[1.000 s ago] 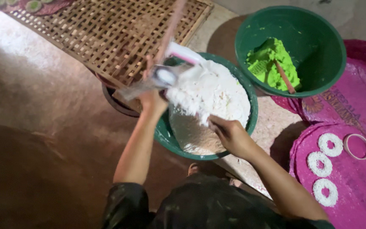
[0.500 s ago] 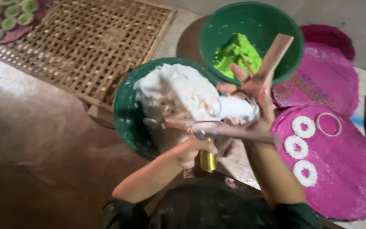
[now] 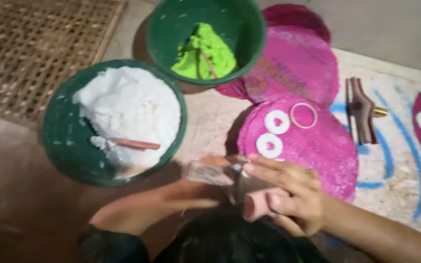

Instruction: The person prepares traditional Indonesian snacks by using a specialized wooden tool to shape dough and arranging the finished pieces on a purple tray.

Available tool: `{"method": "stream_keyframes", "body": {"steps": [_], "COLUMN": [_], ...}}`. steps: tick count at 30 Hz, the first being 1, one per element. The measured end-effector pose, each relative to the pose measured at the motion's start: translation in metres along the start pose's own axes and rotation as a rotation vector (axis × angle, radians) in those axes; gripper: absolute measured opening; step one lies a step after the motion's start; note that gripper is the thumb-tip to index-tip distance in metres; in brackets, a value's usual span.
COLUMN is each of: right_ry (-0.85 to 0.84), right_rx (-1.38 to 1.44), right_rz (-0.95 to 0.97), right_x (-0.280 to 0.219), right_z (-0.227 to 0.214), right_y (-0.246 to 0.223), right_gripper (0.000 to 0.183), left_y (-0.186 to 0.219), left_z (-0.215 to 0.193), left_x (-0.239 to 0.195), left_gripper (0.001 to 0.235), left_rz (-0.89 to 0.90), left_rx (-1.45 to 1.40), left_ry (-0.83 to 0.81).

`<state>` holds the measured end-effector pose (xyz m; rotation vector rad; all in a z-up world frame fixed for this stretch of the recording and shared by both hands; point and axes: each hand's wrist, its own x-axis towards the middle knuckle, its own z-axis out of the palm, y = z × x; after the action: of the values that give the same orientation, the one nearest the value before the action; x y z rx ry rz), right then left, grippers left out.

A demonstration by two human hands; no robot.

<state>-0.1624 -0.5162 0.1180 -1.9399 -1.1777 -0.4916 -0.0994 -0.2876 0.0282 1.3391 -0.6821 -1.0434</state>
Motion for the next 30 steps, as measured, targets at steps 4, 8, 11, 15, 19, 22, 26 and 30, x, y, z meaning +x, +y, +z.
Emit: {"method": "stream_keyframes", "body": {"steps": [4, 8, 11, 15, 19, 22, 26, 30], "right_ry": [0.089, 0.156, 0.001, 0.061, 0.283, 0.597, 0.685, 0.810], "right_rx": [0.041, 0.083, 0.732, 1.019, 0.577, 0.518, 0.377, 0.539], "right_rz": [0.201, 0.506, 1.000, 1.304, 1.391, 1.454, 1.268, 1.175], "right_x": [-0.045, -0.130, -0.210, -0.307, -0.373, -0.389, -0.377, -0.369], "right_z": [-0.019, -0.044, -0.078, -0.057, -0.031, -0.025, -0.020, -0.006], "right_y": [0.000, 0.006, 0.019, 0.015, -0.001, -0.019, -0.030, -0.038], "right_gripper": [0.075, 0.091, 0.105, 0.093, 0.089, 0.102, 0.103, 0.100], "left_y": [0.001, -0.015, -0.021, -0.013, -0.023, -0.045, -0.093, -0.159], "left_z": [0.030, 0.047, 0.048, 0.024, -0.032, -0.078, -0.112, -0.103], "left_x": [0.065, 0.109, 0.147, 0.204, 0.265, 0.310, 0.334, 0.285], "left_gripper": [0.050, 0.052, 0.054, 0.056, 0.059, 0.058, 0.058, 0.058], "left_rz": [-0.024, -0.053, -0.046, 0.024, 0.148, -0.232, -0.544, -0.619], "left_rx": [0.023, 0.011, -0.035, -0.114, 0.164, 0.355, 0.299, 0.059], "left_ry": [-0.145, -0.316, -0.462, -0.542, -0.001, 0.323, 0.379, 0.478]}}
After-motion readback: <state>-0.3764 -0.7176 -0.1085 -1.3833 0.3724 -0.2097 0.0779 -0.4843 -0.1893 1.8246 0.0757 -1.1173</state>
